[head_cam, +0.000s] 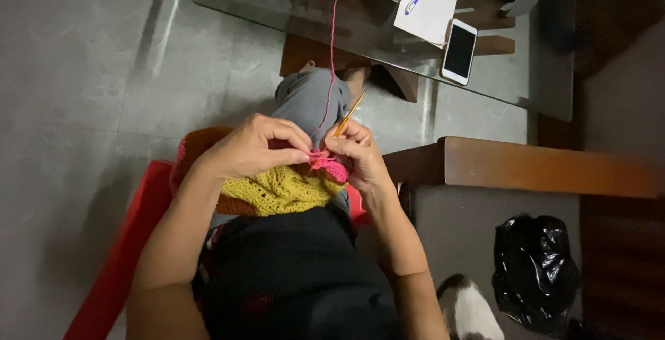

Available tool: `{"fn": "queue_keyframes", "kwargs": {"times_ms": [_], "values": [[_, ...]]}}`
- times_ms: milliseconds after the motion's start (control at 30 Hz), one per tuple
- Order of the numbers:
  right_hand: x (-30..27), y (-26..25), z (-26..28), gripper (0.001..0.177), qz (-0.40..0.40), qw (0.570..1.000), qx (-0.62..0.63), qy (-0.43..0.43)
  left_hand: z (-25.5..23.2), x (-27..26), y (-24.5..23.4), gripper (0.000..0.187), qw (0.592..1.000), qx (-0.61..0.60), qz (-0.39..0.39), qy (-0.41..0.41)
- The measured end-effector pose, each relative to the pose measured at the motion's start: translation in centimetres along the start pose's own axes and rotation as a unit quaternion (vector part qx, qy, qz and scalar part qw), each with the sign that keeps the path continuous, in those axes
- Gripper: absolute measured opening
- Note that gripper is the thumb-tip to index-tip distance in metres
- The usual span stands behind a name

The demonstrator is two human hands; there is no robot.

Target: A person is crocheting a multi-colored piece of fabric using a crochet hook and pink yarn.

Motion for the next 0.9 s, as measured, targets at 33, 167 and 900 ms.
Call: {"fn": "queue_keyframes", "kwargs": {"times_ms": [33, 167, 900], "values": [[0.1, -0.6, -0.4, 0.010, -0.001, 1.000, 0.000, -0.001, -0.4, 0.0, 0.1, 0.009, 1.000, 0.000, 0.001, 0.000], [0.7, -1.8, -1.3, 0.013, -0.004, 0.999, 0.034, 0.000, 1.5, -0.1, -0.4, 0.008, 0.972, -0.227, -0.063, 0.016], [1.2, -1.7, 0.4, 0.013, -0.049, 0.996, 0.057, 0.043, -0.1, 1.5, 2.5, 0.073, 0.995, 0.034, -0.084, -0.028]]}}
Point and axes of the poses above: each hand's wrist, its own x-axis towards the middle knuckle, its own y-axis out of the palm, z = x × y, the point moved 1 cm from there along x, towards the middle knuckle
